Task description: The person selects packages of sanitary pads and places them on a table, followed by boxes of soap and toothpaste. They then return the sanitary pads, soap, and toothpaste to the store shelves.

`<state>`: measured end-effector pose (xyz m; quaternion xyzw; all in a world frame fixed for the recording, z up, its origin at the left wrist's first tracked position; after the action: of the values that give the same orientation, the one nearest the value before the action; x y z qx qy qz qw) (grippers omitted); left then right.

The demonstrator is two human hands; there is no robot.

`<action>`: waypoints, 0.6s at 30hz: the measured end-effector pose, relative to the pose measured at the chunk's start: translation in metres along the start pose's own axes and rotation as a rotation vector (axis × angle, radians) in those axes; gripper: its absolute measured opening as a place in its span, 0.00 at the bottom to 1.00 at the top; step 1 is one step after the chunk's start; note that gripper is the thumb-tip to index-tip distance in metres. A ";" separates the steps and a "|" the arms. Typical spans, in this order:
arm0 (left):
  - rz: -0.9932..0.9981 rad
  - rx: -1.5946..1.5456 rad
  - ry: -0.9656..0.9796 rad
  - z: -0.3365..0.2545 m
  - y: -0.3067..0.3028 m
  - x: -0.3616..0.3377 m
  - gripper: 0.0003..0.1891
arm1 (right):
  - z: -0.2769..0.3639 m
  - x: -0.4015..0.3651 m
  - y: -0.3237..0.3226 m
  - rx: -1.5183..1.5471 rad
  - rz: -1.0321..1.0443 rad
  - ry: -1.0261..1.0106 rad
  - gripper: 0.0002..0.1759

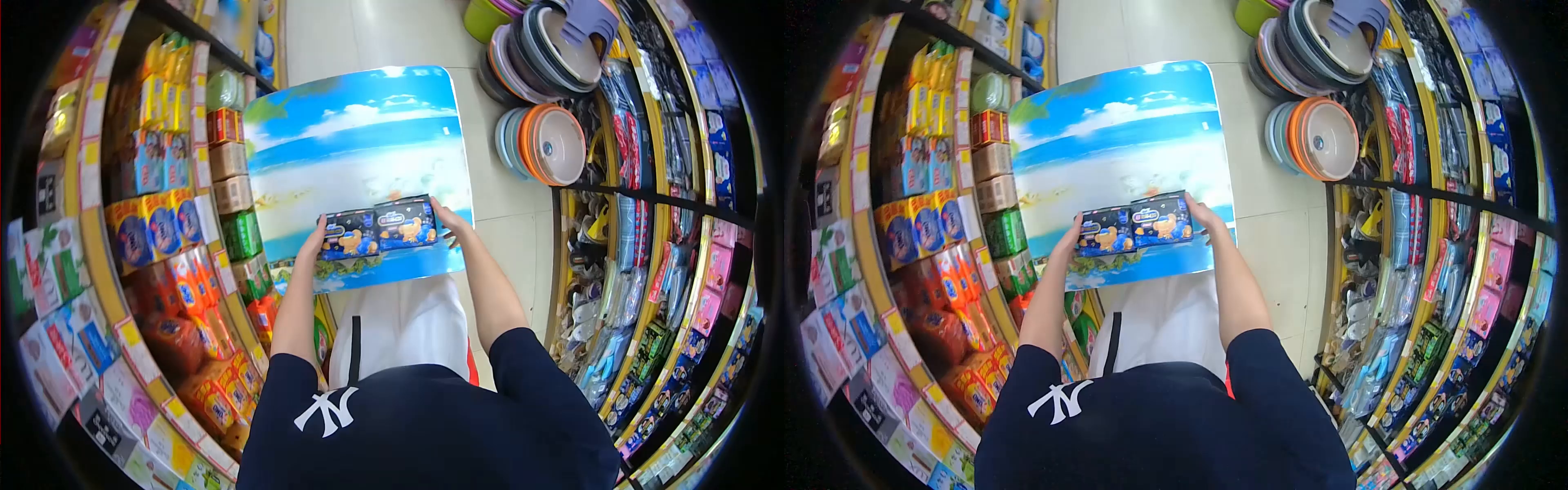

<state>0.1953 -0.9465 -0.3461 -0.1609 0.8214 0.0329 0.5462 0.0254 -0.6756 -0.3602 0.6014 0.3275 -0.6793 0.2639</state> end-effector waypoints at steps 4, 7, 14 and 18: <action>0.049 -0.161 -0.221 0.006 0.008 0.011 0.45 | 0.007 0.006 0.019 0.139 0.195 0.061 0.47; 0.068 -0.257 -0.297 0.021 0.008 0.016 0.40 | 0.002 -0.003 0.031 0.229 0.225 0.068 0.43; 0.117 -0.355 -0.222 0.060 0.003 0.006 0.28 | -0.021 -0.039 0.052 0.638 0.173 -0.331 0.24; 0.100 -0.460 -0.160 0.072 0.015 -0.009 0.26 | -0.070 0.021 0.075 0.731 0.177 -0.559 0.30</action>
<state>0.2579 -0.9138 -0.3692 -0.2369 0.7533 0.2585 0.5563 0.1242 -0.6698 -0.3953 0.4747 -0.0695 -0.8608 0.1699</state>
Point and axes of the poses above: each hand's wrist, its own x-axis towards the middle knuckle, its own y-axis out of the palm, z = x × y, the point moved 2 cm from there along x, towards the middle knuckle, and after that the axes turned 6 degrees about y, right-handed, at the moved point
